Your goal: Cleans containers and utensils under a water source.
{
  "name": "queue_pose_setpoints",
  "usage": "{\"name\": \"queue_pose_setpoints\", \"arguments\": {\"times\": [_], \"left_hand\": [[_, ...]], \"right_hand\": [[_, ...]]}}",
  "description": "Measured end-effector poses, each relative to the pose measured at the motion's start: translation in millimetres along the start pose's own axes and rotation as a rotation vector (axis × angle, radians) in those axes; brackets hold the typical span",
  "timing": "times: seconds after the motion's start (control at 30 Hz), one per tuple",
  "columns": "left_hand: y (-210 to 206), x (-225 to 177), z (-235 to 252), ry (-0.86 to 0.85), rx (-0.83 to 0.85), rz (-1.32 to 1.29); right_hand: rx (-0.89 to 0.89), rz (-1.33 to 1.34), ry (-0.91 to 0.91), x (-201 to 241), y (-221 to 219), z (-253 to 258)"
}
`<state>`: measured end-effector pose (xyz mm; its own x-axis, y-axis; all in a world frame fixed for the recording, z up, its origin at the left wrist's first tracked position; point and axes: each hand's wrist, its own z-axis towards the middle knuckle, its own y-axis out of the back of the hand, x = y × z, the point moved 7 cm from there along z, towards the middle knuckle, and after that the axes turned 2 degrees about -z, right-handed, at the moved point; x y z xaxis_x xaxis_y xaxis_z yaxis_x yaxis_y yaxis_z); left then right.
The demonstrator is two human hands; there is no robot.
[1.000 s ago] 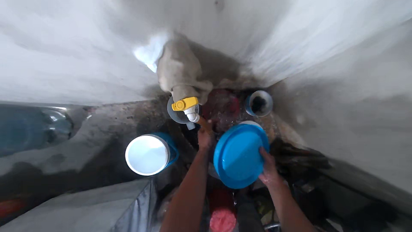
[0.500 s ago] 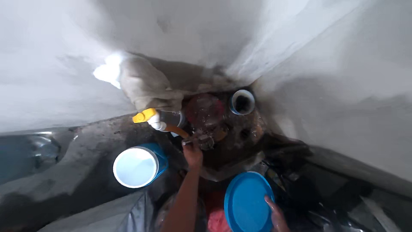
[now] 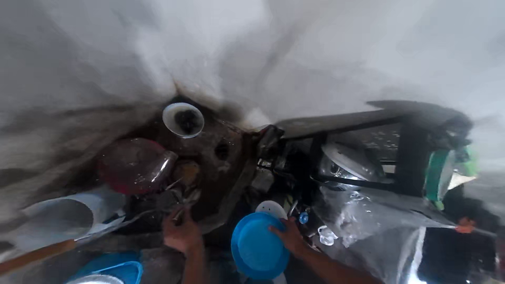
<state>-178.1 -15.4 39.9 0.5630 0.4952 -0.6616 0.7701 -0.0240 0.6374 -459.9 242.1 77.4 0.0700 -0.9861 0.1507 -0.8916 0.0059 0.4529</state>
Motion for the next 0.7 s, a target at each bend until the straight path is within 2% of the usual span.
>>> {"name": "queue_pose_setpoints", "arguments": {"times": [0.07,0.2,0.33,0.47,0.6,0.7], "left_hand": [[-33.6,-26.4,-20.6,-0.029,0.118,-0.027],[-87.2,-90.5,-59.4,-0.279,0.275,-0.122],[-93.3,-168.0,-100.5,-0.456,0.399,-0.33],[-88.8,-239.9,-139.4,-0.632,0.515,-0.35],[-89.6,-314.9,-187.0,-0.844,0.805,-0.618],[-117.9,-348.8,-217.5,-0.964,0.979,-0.629]], "right_hand": [[0.008,-0.04,-0.016,-12.2,7.3,-0.6],[-0.014,-0.063,-0.007,-31.0,28.7,0.8],[-0.059,-0.101,0.028,-46.2,50.9,4.1],[-0.048,-0.125,0.011,-49.6,64.7,4.2],[-0.043,-0.104,0.047,-41.8,70.3,3.2],[0.006,-0.071,0.047,-38.1,68.8,0.5]]}}
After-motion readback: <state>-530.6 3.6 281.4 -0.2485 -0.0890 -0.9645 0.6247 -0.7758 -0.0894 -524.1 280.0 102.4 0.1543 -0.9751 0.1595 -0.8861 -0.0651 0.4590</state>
